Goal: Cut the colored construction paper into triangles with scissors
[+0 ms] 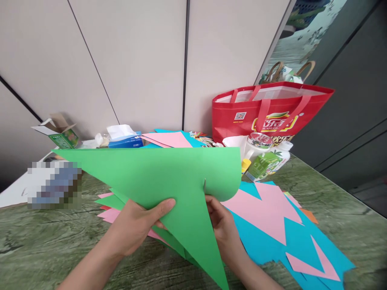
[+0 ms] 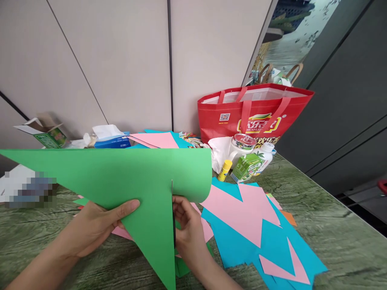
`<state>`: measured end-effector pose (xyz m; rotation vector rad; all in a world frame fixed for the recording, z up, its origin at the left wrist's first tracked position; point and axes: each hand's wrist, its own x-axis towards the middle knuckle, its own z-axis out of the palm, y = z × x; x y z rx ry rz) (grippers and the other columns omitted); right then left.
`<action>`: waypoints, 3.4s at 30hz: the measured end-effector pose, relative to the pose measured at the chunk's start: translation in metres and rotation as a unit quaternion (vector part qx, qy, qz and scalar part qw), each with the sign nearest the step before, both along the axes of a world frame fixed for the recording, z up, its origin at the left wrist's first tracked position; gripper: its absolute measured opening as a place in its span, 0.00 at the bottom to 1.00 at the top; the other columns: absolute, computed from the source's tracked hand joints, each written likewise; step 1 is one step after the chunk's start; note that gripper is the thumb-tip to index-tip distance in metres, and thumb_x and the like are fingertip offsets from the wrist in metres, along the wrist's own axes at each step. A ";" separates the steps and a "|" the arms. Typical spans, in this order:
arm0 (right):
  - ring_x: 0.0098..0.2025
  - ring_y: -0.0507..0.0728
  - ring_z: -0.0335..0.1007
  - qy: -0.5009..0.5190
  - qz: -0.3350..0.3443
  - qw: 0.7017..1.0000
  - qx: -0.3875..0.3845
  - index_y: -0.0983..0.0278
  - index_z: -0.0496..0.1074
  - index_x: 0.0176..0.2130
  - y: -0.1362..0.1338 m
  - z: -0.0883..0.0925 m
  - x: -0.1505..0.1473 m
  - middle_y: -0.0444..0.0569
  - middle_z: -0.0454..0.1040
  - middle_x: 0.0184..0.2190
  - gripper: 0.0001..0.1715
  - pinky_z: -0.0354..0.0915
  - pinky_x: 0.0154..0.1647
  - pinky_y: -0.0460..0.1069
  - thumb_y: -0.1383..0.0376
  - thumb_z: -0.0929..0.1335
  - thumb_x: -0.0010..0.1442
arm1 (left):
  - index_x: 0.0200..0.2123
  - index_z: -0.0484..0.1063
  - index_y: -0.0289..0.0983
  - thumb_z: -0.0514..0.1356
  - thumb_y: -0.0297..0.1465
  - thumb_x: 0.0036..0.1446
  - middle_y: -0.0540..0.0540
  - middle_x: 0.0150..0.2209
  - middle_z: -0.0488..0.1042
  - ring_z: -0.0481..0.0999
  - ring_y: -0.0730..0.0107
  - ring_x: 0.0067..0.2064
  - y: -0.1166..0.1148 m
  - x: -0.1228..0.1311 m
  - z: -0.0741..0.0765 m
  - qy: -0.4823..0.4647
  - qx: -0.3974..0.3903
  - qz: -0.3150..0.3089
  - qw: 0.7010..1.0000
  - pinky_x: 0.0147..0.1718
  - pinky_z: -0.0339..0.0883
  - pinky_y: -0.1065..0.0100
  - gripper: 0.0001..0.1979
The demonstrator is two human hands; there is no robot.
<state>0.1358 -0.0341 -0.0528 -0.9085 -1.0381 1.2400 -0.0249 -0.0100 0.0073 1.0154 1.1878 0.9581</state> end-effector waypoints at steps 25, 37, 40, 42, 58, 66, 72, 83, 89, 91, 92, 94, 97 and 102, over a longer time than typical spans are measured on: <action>0.31 0.52 0.70 0.021 -0.003 0.999 -0.028 0.62 0.69 0.32 0.000 -0.001 0.000 0.45 0.77 0.30 0.15 0.65 0.31 0.43 0.69 0.74 0.41 | 0.45 0.70 0.37 0.65 0.35 0.41 0.43 0.41 0.76 0.75 0.57 0.35 0.002 -0.001 -0.002 -0.003 -0.015 -0.022 1.000 0.26 0.71 0.62 0.24; 0.24 0.48 0.69 0.037 -0.022 0.999 -0.005 0.62 0.71 0.28 0.002 0.000 -0.001 0.41 0.77 0.23 0.12 0.65 0.26 0.39 0.70 0.74 0.40 | 0.46 0.69 0.38 0.66 0.33 0.41 0.44 0.40 0.77 0.76 0.56 0.34 0.001 0.001 -0.002 -0.012 -0.023 -0.016 1.000 0.25 0.73 0.60 0.25; 0.25 0.49 0.69 0.037 -0.014 0.999 -0.013 0.62 0.71 0.29 0.001 -0.001 -0.001 0.41 0.77 0.24 0.13 0.65 0.26 0.40 0.70 0.74 0.40 | 0.49 0.67 0.36 0.66 0.33 0.41 0.42 0.41 0.76 0.77 0.55 0.34 -0.002 0.002 -0.002 -0.027 -0.033 -0.018 0.999 0.25 0.74 0.59 0.28; 0.25 0.50 0.69 0.031 -0.003 0.999 -0.024 0.62 0.71 0.29 0.000 -0.002 -0.002 0.42 0.77 0.25 0.13 0.65 0.27 0.41 0.71 0.74 0.40 | 0.49 0.66 0.36 0.65 0.32 0.42 0.42 0.42 0.76 0.77 0.55 0.36 -0.005 0.000 -0.003 -0.049 -0.030 -0.015 0.998 0.28 0.74 0.60 0.28; 0.31 0.54 0.69 -0.034 0.066 0.997 -0.022 0.63 0.68 0.35 -0.003 -0.023 -0.009 0.47 0.74 0.30 0.15 0.66 0.36 0.49 0.67 0.72 0.44 | 0.53 0.62 0.42 0.65 0.34 0.43 0.44 0.51 0.70 0.70 0.53 0.49 -0.011 -0.028 -0.035 -0.043 0.049 0.049 0.997 0.36 0.73 0.63 0.31; 0.37 0.56 0.68 -0.044 0.057 0.997 0.004 0.62 0.67 0.38 -0.002 -0.020 -0.003 0.48 0.72 0.34 0.18 0.65 0.42 0.52 0.64 0.72 0.46 | 0.42 0.70 0.36 0.66 0.32 0.40 0.46 0.34 0.78 0.75 0.59 0.36 -0.018 -0.021 -0.034 -0.053 0.018 0.057 0.997 0.29 0.73 0.65 0.21; 0.36 0.56 0.69 -0.043 0.067 0.997 0.006 0.62 0.68 0.38 -0.003 -0.016 -0.001 0.49 0.73 0.34 0.19 0.65 0.41 0.51 0.64 0.72 0.44 | 0.48 0.67 0.38 0.67 0.32 0.38 0.45 0.37 0.77 0.76 0.59 0.33 -0.020 -0.021 -0.031 -0.073 -0.015 0.074 0.995 0.26 0.74 0.64 0.29; 0.34 0.55 0.70 -0.024 0.057 0.998 0.001 0.62 0.68 0.37 -0.002 -0.020 -0.002 0.48 0.74 0.34 0.18 0.66 0.39 0.50 0.66 0.73 0.43 | 0.54 0.60 0.41 0.67 0.30 0.39 0.45 0.43 0.76 0.76 0.56 0.40 -0.021 -0.018 -0.028 -0.095 -0.041 0.077 0.992 0.29 0.75 0.65 0.36; 0.31 0.55 0.71 -0.015 0.058 0.998 -0.010 0.61 0.69 0.36 -0.002 -0.020 -0.003 0.47 0.75 0.32 0.18 0.67 0.36 0.50 0.66 0.73 0.43 | 0.53 0.62 0.42 0.67 0.31 0.40 0.45 0.42 0.76 0.76 0.56 0.40 -0.022 -0.018 -0.030 -0.103 -0.034 0.075 0.991 0.30 0.75 0.66 0.34; 0.31 0.55 0.70 -0.019 0.054 0.998 -0.012 0.62 0.69 0.35 -0.003 -0.018 -0.003 0.47 0.75 0.31 0.17 0.67 0.35 0.49 0.65 0.73 0.43 | 0.53 0.62 0.42 0.67 0.31 0.40 0.45 0.42 0.77 0.76 0.56 0.39 -0.022 -0.018 -0.031 -0.103 -0.028 0.075 0.991 0.30 0.74 0.66 0.34; 0.30 0.55 0.70 -0.022 0.053 0.998 -0.013 0.62 0.68 0.35 -0.003 -0.017 -0.004 0.47 0.75 0.31 0.17 0.67 0.34 0.49 0.65 0.73 0.43 | 0.53 0.63 0.42 0.67 0.31 0.40 0.45 0.42 0.77 0.76 0.56 0.39 -0.022 -0.018 -0.031 -0.101 -0.026 0.074 0.992 0.31 0.74 0.65 0.33; 0.30 0.55 0.70 -0.025 0.054 0.998 -0.017 0.62 0.68 0.33 -0.003 -0.015 -0.004 0.47 0.75 0.30 0.16 0.67 0.32 0.49 0.64 0.73 0.42 | 0.52 0.63 0.42 0.66 0.31 0.40 0.45 0.42 0.76 0.76 0.56 0.40 -0.022 -0.018 -0.032 -0.099 -0.024 0.067 0.993 0.31 0.74 0.65 0.33; 0.28 0.54 0.69 -0.029 0.054 0.998 -0.026 0.62 0.68 0.33 -0.003 -0.013 -0.004 0.46 0.74 0.28 0.16 0.66 0.30 0.48 0.63 0.73 0.42 | 0.52 0.63 0.41 0.66 0.31 0.41 0.45 0.42 0.77 0.76 0.57 0.39 -0.021 -0.019 -0.032 -0.093 -0.031 0.061 0.993 0.32 0.74 0.64 0.32; 0.25 0.53 0.67 -0.029 0.045 0.998 -0.034 0.63 0.67 0.31 -0.003 -0.012 -0.004 0.43 0.72 0.24 0.15 0.64 0.28 0.47 0.64 0.73 0.42 | 0.52 0.63 0.40 0.66 0.31 0.41 0.45 0.41 0.77 0.76 0.58 0.39 -0.022 -0.020 -0.032 -0.096 -0.032 0.064 0.993 0.31 0.74 0.64 0.31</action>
